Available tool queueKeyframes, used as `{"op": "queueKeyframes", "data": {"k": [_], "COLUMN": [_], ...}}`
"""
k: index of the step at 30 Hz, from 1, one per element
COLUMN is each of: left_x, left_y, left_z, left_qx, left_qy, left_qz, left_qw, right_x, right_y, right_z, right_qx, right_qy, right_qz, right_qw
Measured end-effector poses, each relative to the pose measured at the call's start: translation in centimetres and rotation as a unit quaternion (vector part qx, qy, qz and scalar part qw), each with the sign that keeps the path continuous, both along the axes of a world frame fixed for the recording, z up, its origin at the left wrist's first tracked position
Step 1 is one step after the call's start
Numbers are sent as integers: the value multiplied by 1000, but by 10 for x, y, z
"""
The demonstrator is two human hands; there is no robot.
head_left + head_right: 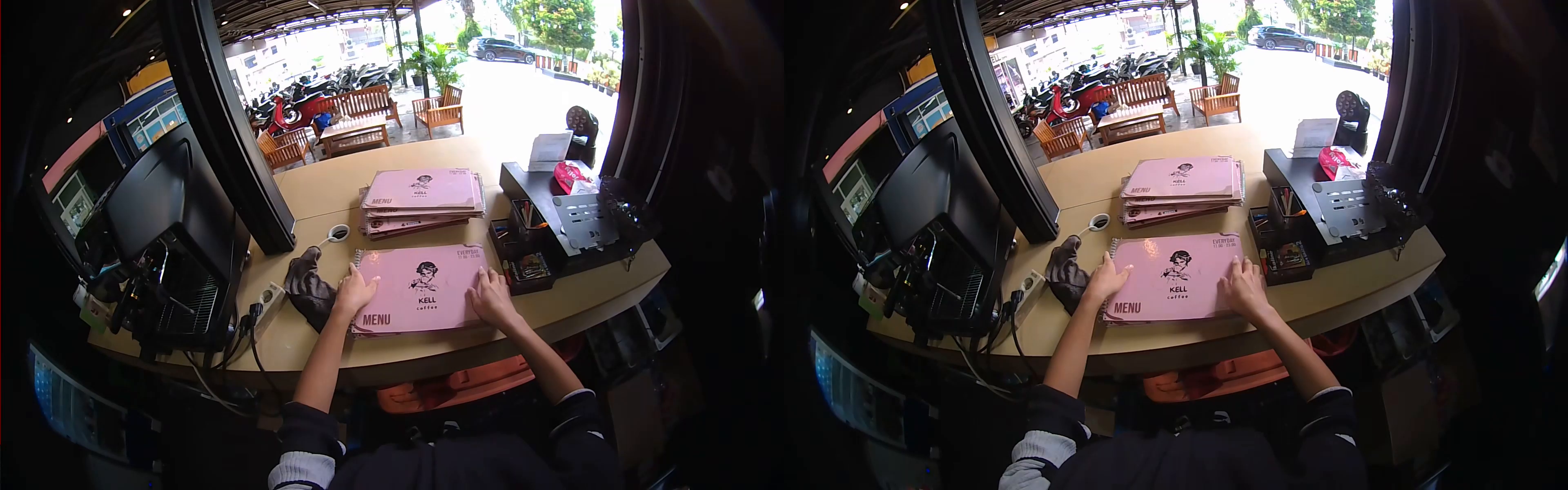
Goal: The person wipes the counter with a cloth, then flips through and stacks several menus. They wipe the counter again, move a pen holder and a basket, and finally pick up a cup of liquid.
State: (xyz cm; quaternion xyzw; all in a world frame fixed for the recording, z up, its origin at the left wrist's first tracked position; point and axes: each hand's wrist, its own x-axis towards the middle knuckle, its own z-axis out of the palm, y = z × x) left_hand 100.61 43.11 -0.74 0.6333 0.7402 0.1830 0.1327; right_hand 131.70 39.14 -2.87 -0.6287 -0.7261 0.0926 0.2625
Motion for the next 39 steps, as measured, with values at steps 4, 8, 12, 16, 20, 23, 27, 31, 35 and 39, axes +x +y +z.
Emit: {"op": "queueKeyframes", "data": {"k": [4,8,12,16,20,23,27,31,35,39], "left_x": [-31,-39,-26,-20,-8,-14,-19,-15,9,-2], "left_y": [37,36,5,-19,-50,-45,-37,-43,-55,-54], "left_z": [-19,-14,23,53,79,54,17,-1,-9,10], "left_qx": [-61,-98,-8,126,273,365,396,379,353,243], "left_qy": [-169,-367,-526,-516,-476,-434,-408,-462,-596,-451], "left_qz": [29,11,-26,-106,-185,-135,-104,-96,-102,7], "left_qw": [983,925,850,841,815,812,816,796,714,859], "right_x": [1,4,4,1,-3,-11,-20,-14,-4,3], "right_y": [4,10,13,32,35,29,26,28,26,19], "right_z": [-29,-35,-21,15,60,70,56,30,2,29], "right_qx": [94,114,93,88,130,225,215,188,167,116], "right_qy": [66,99,176,431,520,456,477,470,421,382], "right_qz": [-3,7,37,76,132,167,175,183,169,112], "right_qw": [993,989,979,895,834,845,834,843,876,910]}}
